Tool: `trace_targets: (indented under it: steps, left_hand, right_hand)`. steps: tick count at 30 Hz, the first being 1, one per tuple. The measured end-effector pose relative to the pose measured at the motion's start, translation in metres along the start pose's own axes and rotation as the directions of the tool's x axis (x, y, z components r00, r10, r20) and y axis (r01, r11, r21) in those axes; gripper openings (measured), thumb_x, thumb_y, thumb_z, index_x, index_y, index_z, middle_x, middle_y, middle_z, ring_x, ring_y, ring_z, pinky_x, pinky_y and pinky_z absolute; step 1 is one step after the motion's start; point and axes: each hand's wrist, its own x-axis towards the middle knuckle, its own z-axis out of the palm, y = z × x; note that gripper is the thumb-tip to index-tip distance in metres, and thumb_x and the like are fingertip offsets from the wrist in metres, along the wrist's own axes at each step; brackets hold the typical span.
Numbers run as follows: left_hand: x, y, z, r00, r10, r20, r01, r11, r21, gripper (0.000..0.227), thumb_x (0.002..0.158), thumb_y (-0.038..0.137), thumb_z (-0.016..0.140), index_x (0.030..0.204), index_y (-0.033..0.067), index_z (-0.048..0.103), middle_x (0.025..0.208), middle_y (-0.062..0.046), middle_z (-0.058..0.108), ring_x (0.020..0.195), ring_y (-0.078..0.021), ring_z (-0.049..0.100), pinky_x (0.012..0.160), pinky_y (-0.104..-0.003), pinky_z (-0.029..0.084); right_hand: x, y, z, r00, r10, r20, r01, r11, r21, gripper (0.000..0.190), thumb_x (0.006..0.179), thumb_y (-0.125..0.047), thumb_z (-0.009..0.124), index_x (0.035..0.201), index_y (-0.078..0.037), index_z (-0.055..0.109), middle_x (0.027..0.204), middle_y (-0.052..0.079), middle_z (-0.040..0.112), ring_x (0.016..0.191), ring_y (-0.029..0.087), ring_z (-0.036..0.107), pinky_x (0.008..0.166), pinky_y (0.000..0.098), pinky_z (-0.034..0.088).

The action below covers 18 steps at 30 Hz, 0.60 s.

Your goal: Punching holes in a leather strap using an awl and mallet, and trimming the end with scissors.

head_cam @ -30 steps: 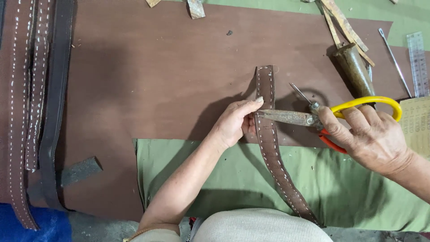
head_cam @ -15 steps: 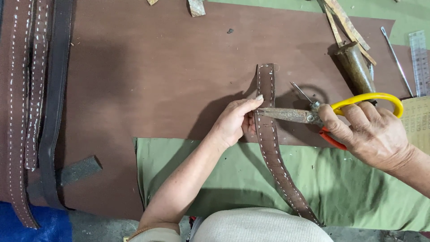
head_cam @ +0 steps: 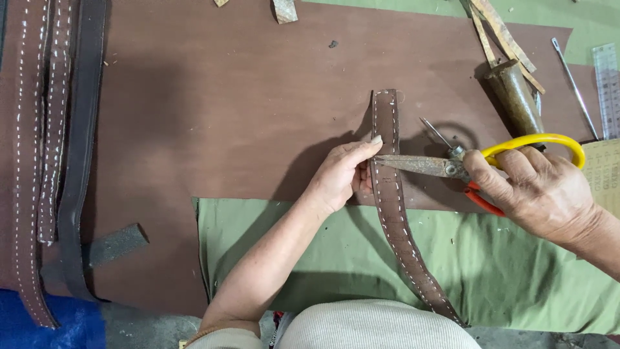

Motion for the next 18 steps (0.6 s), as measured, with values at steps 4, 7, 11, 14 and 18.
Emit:
trace_targets:
  steps: [4,7,11,14,18]
  left_hand:
    - [-0.002,0.002,0.000,1.000,-0.008,0.010,0.008,1.000,0.029,0.022,0.094,0.027,0.070,0.077,0.0140,0.066,0.055,0.001,0.057,0.042,-0.0090,0.049,0.035,-0.024,0.044]
    - [0.000,-0.001,-0.001,1.000,-0.023,0.004,0.023,1.000,0.013,0.019,0.094,0.027,0.072,0.080,0.0140,0.069,0.058,0.000,0.061,0.042,-0.0076,0.052,0.035,-0.023,0.047]
    - [0.000,-0.001,0.000,1.000,-0.013,0.021,0.013,1.000,-0.005,0.019,0.095,0.028,0.070,0.083,0.0138,0.070,0.059,-0.001,0.061,0.045,-0.0093,0.052,0.037,-0.025,0.043]
    - [-0.001,-0.003,-0.001,0.998,0.019,0.061,-0.017,1.000,-0.022,0.021,0.096,0.029,0.071,0.082,0.0124,0.071,0.059,-0.003,0.062,0.045,-0.0106,0.054,0.039,-0.026,0.044]
    - [0.002,-0.009,-0.002,0.997,0.057,0.061,-0.056,0.998,-0.023,0.025,0.098,0.026,0.068,0.077,0.0137,0.066,0.063,-0.004,0.064,0.049,-0.0114,0.057,0.047,-0.026,0.049]
  right_hand:
    - [-0.002,0.000,0.002,1.000,0.005,-0.005,-0.005,1.000,0.008,0.028,0.103,-0.016,0.068,0.131,-0.022,0.066,0.074,-0.002,0.040,0.056,0.015,0.045,0.052,0.0339,0.034]
    - [-0.004,0.001,0.002,0.999,0.007,0.035,-0.007,1.000,-0.023,0.032,0.101,-0.012,0.066,0.131,-0.023,0.064,0.076,-0.002,0.040,0.056,0.014,0.046,0.055,0.0346,0.035]
    - [-0.004,-0.002,0.005,0.999,0.027,0.040,-0.029,0.999,0.040,0.026,0.103,-0.026,0.066,0.127,-0.020,0.062,0.074,-0.002,0.043,0.055,0.015,0.051,0.056,0.0333,0.043]
    - [-0.003,-0.014,0.002,0.993,0.108,0.048,-0.116,0.970,0.212,0.044,0.099,-0.044,0.068,0.134,-0.018,0.061,0.082,-0.001,0.054,0.064,0.017,0.059,0.059,0.0345,0.049]
    - [0.001,-0.030,-0.020,0.892,0.373,0.254,-0.439,0.590,0.678,0.084,0.074,-0.046,0.086,0.143,-0.010,0.054,0.111,0.009,0.065,0.093,0.020,0.066,0.070,0.0377,0.055]
